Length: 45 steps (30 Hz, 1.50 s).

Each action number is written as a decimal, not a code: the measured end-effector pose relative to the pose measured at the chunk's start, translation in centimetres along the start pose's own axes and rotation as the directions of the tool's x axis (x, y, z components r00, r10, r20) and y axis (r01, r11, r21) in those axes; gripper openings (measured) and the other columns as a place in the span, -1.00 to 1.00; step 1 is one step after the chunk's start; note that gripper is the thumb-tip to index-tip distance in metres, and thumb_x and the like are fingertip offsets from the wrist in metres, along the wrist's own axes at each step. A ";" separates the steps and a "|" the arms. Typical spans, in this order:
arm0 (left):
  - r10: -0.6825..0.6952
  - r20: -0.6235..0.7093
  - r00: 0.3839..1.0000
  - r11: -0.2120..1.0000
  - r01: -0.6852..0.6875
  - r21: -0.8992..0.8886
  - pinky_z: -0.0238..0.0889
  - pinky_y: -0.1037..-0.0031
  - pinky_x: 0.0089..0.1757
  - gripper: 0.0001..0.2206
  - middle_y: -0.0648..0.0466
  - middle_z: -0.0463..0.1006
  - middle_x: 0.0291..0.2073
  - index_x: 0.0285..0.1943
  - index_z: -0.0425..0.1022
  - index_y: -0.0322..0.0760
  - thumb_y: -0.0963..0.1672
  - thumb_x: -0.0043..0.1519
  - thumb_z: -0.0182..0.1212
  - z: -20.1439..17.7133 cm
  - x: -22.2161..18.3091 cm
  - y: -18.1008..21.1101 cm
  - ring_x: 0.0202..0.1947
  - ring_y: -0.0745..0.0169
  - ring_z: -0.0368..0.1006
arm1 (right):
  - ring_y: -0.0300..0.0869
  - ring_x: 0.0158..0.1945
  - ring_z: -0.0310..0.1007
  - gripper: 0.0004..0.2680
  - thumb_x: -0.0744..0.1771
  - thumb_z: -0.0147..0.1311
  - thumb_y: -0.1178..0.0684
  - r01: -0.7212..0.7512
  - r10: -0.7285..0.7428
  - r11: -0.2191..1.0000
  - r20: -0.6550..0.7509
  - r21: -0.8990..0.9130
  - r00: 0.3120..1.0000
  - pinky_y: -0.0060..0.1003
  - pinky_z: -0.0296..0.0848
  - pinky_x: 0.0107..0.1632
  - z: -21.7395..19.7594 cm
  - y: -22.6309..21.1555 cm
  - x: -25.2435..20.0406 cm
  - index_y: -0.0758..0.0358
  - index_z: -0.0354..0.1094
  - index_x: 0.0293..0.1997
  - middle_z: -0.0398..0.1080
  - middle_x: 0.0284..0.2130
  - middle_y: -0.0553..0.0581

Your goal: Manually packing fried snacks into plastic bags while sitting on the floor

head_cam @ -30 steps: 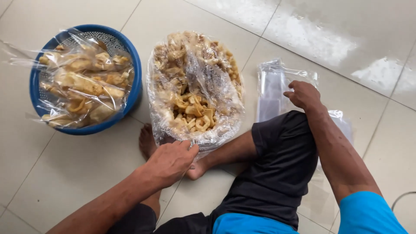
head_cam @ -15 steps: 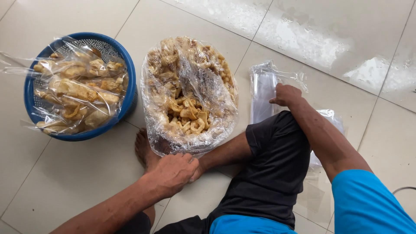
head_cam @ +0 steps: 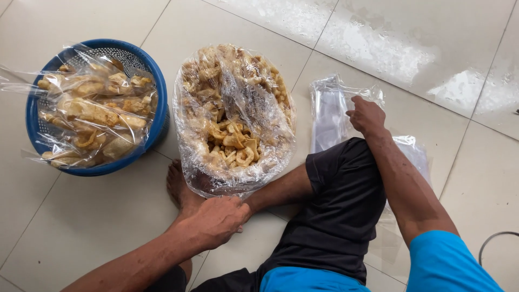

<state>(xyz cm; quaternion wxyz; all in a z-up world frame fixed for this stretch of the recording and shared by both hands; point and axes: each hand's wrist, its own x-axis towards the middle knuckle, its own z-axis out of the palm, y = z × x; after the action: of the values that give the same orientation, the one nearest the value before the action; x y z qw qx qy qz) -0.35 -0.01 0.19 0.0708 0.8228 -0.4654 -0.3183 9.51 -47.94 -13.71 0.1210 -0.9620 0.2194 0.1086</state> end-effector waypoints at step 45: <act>-0.297 -0.598 0.744 0.650 -0.302 -0.698 0.54 0.44 -0.33 -0.79 -0.07 0.69 -0.44 0.08 0.56 -0.40 -0.21 0.29 0.18 -11.0 -0.4 4.8 -0.38 0.27 0.65 | -0.16 -0.35 0.60 -0.86 0.38 0.10 0.17 0.342 -0.474 0.216 -0.208 0.914 0.856 -0.37 0.56 -0.34 -12.6 -15.2 -23.0 0.46 0.48 -0.05 0.56 -0.43 0.27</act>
<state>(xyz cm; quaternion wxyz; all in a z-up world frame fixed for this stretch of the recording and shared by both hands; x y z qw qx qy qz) 2.52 -4.34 11.01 0.5702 0.7705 -0.2313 -0.1662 -1.94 -29.07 7.11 0.6821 -0.7306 -0.0271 -0.0164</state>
